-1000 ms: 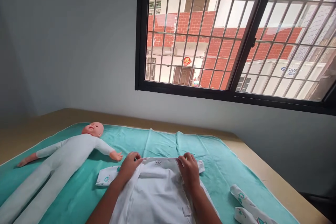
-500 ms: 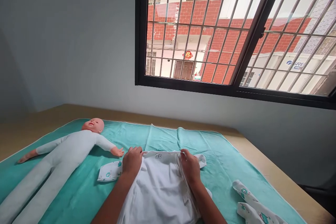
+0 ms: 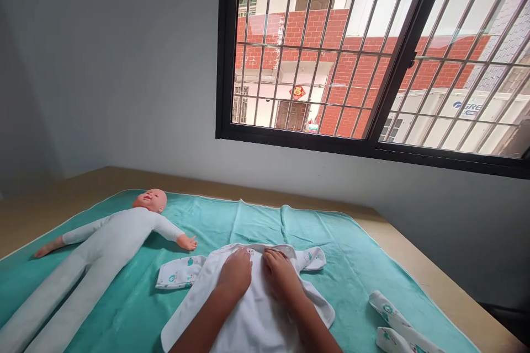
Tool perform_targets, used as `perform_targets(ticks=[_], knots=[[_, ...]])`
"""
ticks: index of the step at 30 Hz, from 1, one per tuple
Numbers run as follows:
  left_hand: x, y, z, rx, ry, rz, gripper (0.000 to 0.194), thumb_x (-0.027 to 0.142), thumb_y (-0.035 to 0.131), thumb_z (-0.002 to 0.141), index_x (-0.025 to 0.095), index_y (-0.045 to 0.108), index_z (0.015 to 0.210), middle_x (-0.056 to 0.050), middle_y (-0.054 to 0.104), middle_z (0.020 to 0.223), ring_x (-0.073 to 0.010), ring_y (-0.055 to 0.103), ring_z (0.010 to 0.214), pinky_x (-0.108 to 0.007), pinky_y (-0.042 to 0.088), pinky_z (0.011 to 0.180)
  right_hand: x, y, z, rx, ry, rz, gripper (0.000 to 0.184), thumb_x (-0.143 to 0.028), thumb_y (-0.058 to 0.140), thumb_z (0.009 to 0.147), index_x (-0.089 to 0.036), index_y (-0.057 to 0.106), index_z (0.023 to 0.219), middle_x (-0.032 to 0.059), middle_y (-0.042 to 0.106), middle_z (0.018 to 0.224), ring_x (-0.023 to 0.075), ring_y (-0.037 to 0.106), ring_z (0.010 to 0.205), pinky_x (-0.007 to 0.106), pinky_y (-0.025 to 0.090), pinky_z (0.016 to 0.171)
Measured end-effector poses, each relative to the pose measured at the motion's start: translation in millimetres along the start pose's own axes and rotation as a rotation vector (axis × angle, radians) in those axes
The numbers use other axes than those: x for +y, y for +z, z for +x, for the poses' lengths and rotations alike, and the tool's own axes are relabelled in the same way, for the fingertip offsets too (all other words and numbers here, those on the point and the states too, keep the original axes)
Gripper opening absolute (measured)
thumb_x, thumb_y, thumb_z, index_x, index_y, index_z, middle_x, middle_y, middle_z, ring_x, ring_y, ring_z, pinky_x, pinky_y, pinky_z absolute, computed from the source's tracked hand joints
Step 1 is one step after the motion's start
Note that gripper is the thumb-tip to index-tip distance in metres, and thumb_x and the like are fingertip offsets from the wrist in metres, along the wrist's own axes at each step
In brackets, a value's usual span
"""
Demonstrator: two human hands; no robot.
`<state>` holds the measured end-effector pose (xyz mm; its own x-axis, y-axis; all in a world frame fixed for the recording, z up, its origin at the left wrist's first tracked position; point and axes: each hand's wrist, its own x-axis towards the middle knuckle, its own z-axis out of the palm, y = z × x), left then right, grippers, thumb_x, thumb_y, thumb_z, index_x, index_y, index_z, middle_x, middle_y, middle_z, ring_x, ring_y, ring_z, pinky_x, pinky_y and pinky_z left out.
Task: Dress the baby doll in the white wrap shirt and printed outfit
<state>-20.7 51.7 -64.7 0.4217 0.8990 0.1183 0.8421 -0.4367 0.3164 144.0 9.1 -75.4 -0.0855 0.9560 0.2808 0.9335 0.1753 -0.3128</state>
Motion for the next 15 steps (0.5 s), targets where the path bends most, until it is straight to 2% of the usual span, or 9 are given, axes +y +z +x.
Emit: perform_targets(ticks=[3,5,9,15], knots=[[-5,9.9,-2,-0.083,0.096,0.021,0.05,0.025,0.034,0.098,0.013,0.043,0.146,-0.01,0.036,0.156,-0.0251,0.03,0.146,-0.046,0.026,0.12,10,5,-3,-0.014,0.05,-0.026,0.038,-0.023,0.046,0.093,-0.018,0.059,0.128,0.0088,0.06,0.137,0.0245,0.051,0.129,0.042,0.032,0.113],[-12,9.3,0,-0.111,0.143,0.025,0.053,0.03,0.03,0.1,0.014,0.037,0.149,-0.008,0.029,0.159,-0.0248,0.025,0.149,-0.049,0.024,0.121,13,6,-5,-0.018,0.066,-0.034,0.038,-0.027,0.047,0.095,-0.019,0.058,0.13,0.0086,0.059,0.138,0.0242,0.05,0.13,0.044,0.03,0.114],[-25,3.0,2,-0.106,0.207,-0.004,0.052,0.035,0.031,0.1,0.018,0.039,0.149,-0.005,0.03,0.159,-0.0232,0.026,0.148,-0.048,0.026,0.121,11,4,-5,0.011,0.101,-0.043,0.036,-0.031,0.046,0.096,-0.022,0.059,0.128,0.0074,0.06,0.137,0.0231,0.052,0.128,0.043,0.028,0.113],[-33,-3.5,2,-0.046,0.293,-0.036,0.049,0.026,0.045,0.094,0.021,0.049,0.142,-0.005,0.036,0.157,-0.022,0.031,0.146,-0.044,0.03,0.119,15,-2,-3,0.124,0.182,-0.05,0.031,-0.019,0.04,0.094,-0.022,0.067,0.108,0.007,0.07,0.115,0.0235,0.06,0.111,0.037,0.04,0.097]])
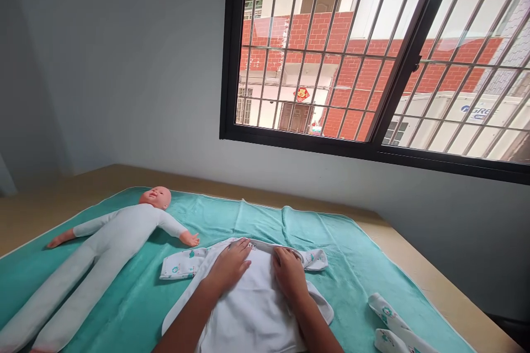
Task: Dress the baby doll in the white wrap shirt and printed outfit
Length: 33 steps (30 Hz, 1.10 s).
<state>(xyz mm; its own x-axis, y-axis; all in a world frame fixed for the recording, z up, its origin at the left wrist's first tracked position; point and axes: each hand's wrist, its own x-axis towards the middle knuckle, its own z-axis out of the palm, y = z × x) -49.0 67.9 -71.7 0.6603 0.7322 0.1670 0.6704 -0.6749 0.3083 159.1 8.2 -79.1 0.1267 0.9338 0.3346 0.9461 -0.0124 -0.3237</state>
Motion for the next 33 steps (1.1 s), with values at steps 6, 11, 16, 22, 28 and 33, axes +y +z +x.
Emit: perform_targets(ticks=[6,11,16,22,28,33], knots=[[-2,-0.3,0,0.03,-0.011,-0.009,0.046,0.029,0.045,0.094,0.023,0.052,0.14,-0.004,0.043,0.153,-0.022,0.034,0.145,-0.044,0.03,0.119,15,-1,4,0.094,0.076,0.005,0.037,-0.014,0.037,0.091,-0.018,0.063,0.117,0.0104,0.065,0.11,0.0214,0.062,0.096,0.03,0.046,0.086],[-5,8.0,-3,-0.058,-0.007,0.009,0.051,0.042,0.037,0.099,0.028,0.04,0.148,-0.002,0.03,0.16,-0.0235,0.024,0.149,-0.048,0.027,0.12,20,0,3,0.044,0.029,-0.029,0.041,-0.013,0.043,0.089,-0.024,0.064,0.122,0.0087,0.063,0.122,0.0238,0.057,0.113,0.034,0.043,0.093],[-5,11.3,-2,-0.074,0.008,0.038,0.054,0.046,0.033,0.1,0.027,0.037,0.15,-0.003,0.027,0.161,-0.0243,0.022,0.15,-0.051,0.025,0.12,26,4,2,-0.041,0.014,-0.051,0.04,-0.031,0.042,0.097,-0.023,0.058,0.133,0.0073,0.059,0.138,0.0271,0.046,0.132,0.045,0.034,0.108],[-6,10.0,-4,-0.058,0.034,0.04,0.056,0.049,0.033,0.099,0.027,0.036,0.15,-0.005,0.028,0.161,-0.0256,0.023,0.149,-0.05,0.024,0.12,31,8,0,-0.126,0.056,-0.088,0.051,-0.037,0.037,0.098,-0.016,0.046,0.144,0.008,0.043,0.153,0.028,0.033,0.144,0.051,0.025,0.115],[-3,5.0,-9,-0.018,0.058,0.064,0.05,0.046,0.04,0.098,0.029,0.045,0.145,-0.005,0.034,0.158,-0.0266,0.025,0.148,-0.05,0.027,0.118,30,0,-3,-0.02,0.054,-0.019,0.045,-0.028,0.041,0.095,-0.017,0.056,0.136,0.0104,0.054,0.143,0.0287,0.045,0.136,0.052,0.032,0.112],[22,14.0,-15,0.041,-0.024,0.053,0.045,0.036,0.041,0.097,0.02,0.054,0.138,-0.011,0.046,0.151,-0.0275,0.039,0.141,-0.052,0.028,0.118,13,-11,-9,0.061,-0.026,0.024,0.04,-0.016,0.038,0.094,-0.012,0.063,0.125,0.0136,0.06,0.136,0.0229,0.052,0.128,0.039,0.036,0.111]])
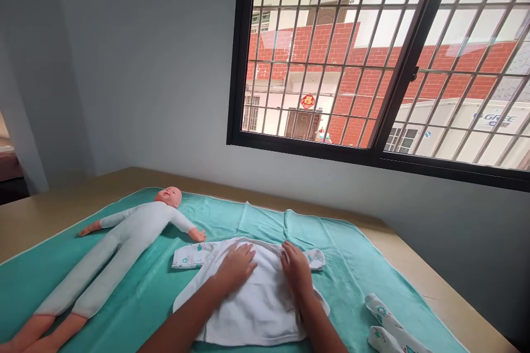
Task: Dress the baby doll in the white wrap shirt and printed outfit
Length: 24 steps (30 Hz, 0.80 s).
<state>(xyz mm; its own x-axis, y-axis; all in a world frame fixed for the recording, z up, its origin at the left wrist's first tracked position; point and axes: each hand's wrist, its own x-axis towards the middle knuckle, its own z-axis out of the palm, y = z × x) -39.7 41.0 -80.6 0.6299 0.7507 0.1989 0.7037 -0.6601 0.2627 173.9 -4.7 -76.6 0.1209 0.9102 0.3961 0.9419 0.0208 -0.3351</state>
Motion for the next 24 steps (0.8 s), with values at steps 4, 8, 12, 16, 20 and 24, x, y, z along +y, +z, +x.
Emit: perform_targets(ticks=[4,8,12,16,20,24], knots=[[23,17.4,-16,-0.011,-0.048,-0.046,0.052,0.035,0.034,0.098,0.02,0.042,0.147,-0.011,0.04,0.155,-0.027,0.032,0.145,-0.05,0.023,0.12,-37,8,-10,-0.066,-0.188,0.063,0.035,-0.014,0.043,0.091,-0.023,0.07,0.112,0.004,0.063,0.133,0.0177,0.055,0.125,0.031,0.037,0.111],[29,22.7,-28,-0.063,-0.08,-0.091,0.057,0.033,0.031,0.097,0.02,0.033,0.152,-0.009,0.034,0.158,-0.0253,0.022,0.149,-0.049,0.014,0.123,-56,19,-19,-0.225,-0.246,0.087,0.042,-0.02,0.034,0.098,-0.021,0.06,0.131,0.0072,0.052,0.146,0.0226,0.044,0.138,0.043,0.032,0.116],[26,17.8,-32,-0.073,-0.085,-0.131,0.061,0.037,0.035,0.095,0.022,0.027,0.154,-0.005,0.026,0.161,-0.0251,0.019,0.15,-0.052,0.009,0.124,-50,18,-23,-0.34,-0.241,0.034,0.048,-0.034,0.033,0.102,-0.02,0.045,0.146,0.0078,0.041,0.154,0.0251,0.032,0.145,0.048,0.028,0.119],[25,17.3,-33,-0.056,-0.069,-0.161,0.063,0.035,0.033,0.094,0.023,0.024,0.155,-0.005,0.024,0.162,-0.0239,0.017,0.151,-0.053,0.007,0.123,-48,16,-25,-0.363,-0.253,-0.047,0.051,-0.034,0.034,0.101,-0.02,0.037,0.15,0.0086,0.034,0.157,0.0238,0.028,0.147,0.049,0.026,0.119],[25,19.5,-34,-0.041,-0.069,-0.17,0.064,0.034,0.034,0.092,0.022,0.028,0.154,-0.006,0.026,0.161,-0.0235,0.017,0.151,-0.053,0.007,0.123,-50,17,-29,-0.375,-0.253,-0.101,0.05,-0.034,0.031,0.102,-0.019,0.038,0.149,0.0081,0.03,0.158,0.0226,0.025,0.148,0.046,0.024,0.12],[23,15.4,-27,-0.077,-0.137,-0.192,0.07,0.031,0.046,0.081,0.023,0.037,0.15,-0.004,0.03,0.16,-0.0221,0.021,0.15,-0.05,0.008,0.124,-51,11,-36,-0.398,-0.206,-0.15,0.053,-0.034,0.03,0.102,-0.013,0.037,0.15,0.0102,0.027,0.158,0.0241,0.023,0.148,0.046,0.022,0.121]])
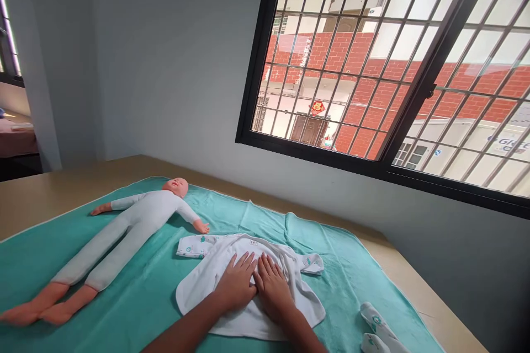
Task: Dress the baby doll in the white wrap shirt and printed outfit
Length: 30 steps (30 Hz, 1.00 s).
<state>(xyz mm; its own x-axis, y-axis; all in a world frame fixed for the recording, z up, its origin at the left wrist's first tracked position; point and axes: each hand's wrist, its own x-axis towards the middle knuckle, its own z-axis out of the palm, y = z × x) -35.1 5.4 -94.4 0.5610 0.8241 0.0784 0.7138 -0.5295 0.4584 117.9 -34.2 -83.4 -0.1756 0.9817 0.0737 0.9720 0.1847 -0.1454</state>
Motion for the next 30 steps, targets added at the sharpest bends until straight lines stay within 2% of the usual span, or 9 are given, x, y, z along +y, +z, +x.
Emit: perform_targets(ticks=[3,5,8,12,17,20,23,26,30], knots=[[0,-10.8,11,-0.041,-0.112,0.003,0.069,0.022,0.049,0.075,0.019,0.047,0.144,-0.007,0.035,0.157,-0.022,0.03,0.147,-0.044,0.02,0.123,-6,-3,-11,-0.018,0.022,0.004,0.06,-0.04,0.036,0.099,-0.008,0.035,0.15,0.0145,0.026,0.157,0.028,0.022,0.148,0.047,0.022,0.121],[-1,-17.0,15,-0.008,-0.168,0.024,0.063,0.02,0.042,0.081,0.01,0.048,0.143,-0.014,0.035,0.156,-0.024,0.031,0.146,-0.042,0.026,0.12,-11,-1,-20,-0.035,-0.005,0.03,0.066,-0.044,0.041,0.097,-0.005,0.035,0.15,0.0163,0.025,0.157,0.03,0.022,0.148,0.047,0.023,0.121],[-4,-17.8,14,0.067,-0.219,0.087,0.06,0.028,0.033,0.093,0.0,0.042,0.145,-0.022,0.029,0.157,-0.0297,0.025,0.148,-0.046,0.021,0.122,-18,9,-33,-0.02,-0.084,0.084,0.067,-0.047,0.043,0.097,-0.008,0.034,0.151,0.0134,0.025,0.158,0.0291,0.024,0.147,0.043,0.025,0.121],[-10,-7.2,6,0.168,-0.171,0.265,0.057,0.034,0.035,0.097,0.006,0.043,0.146,-0.019,0.031,0.157,-0.0297,0.027,0.147,-0.048,0.021,0.122,-21,25,-50,0.011,-0.137,0.094,0.066,-0.053,0.037,0.098,-0.015,0.035,0.151,0.0099,0.024,0.157,0.0287,0.026,0.146,0.043,0.027,0.12],[-16,-1.7,6,0.232,-0.111,0.316,0.052,0.036,0.039,0.097,0.013,0.049,0.143,-0.016,0.039,0.154,-0.0299,0.033,0.145,-0.049,0.029,0.119,-17,25,-62,-0.067,-0.283,0.185,0.075,-0.059,0.042,0.095,-0.01,0.033,0.152,0.0166,0.021,0.156,0.0354,0.025,0.145,0.052,0.03,0.117],[-15,-7.8,4,0.205,-0.088,0.273,0.052,0.038,0.041,0.097,0.014,0.05,0.141,-0.015,0.04,0.154,-0.0306,0.034,0.144,-0.052,0.028,0.118,-1,16,-66,-0.07,-0.406,0.358,0.062,-0.057,0.05,0.092,-0.02,0.052,0.141,0.0125,0.044,0.15,0.0321,0.042,0.139,0.046,0.038,0.113],[0,-16.6,-6,0.127,-0.007,0.19,0.049,0.038,0.044,0.095,0.019,0.052,0.14,-0.011,0.041,0.154,-0.03,0.035,0.144,-0.062,0.021,0.118,34,4,-73,0.159,-0.247,0.509,0.04,-0.049,0.043,0.098,-0.025,0.068,0.118,0.0088,0.068,0.126,0.0246,0.064,0.117,0.036,0.051,0.1],[25,-17.7,-19,0.001,0.139,0.121,0.051,0.04,0.047,0.094,0.025,0.048,0.142,-0.008,0.037,0.156,-0.0293,0.032,0.145,-0.067,0.016,0.117,82,-7,-85,0.42,0.052,0.411,0.037,-0.048,0.043,0.096,-0.023,0.066,0.112,0.0112,0.067,0.121,0.0254,0.066,0.108,0.037,0.053,0.093],[52,-1.8,-28,-0.098,0.253,0.045,0.063,0.058,0.032,0.097,0.027,0.034,0.151,-0.006,0.024,0.161,-0.0288,0.018,0.15,-0.067,0.011,0.119,125,-14,-99,0.394,0.372,0.19,0.036,-0.054,0.047,0.092,-0.021,0.063,0.097,0.0097,0.066,0.1,0.0263,0.064,0.091,0.037,0.05,0.078]])
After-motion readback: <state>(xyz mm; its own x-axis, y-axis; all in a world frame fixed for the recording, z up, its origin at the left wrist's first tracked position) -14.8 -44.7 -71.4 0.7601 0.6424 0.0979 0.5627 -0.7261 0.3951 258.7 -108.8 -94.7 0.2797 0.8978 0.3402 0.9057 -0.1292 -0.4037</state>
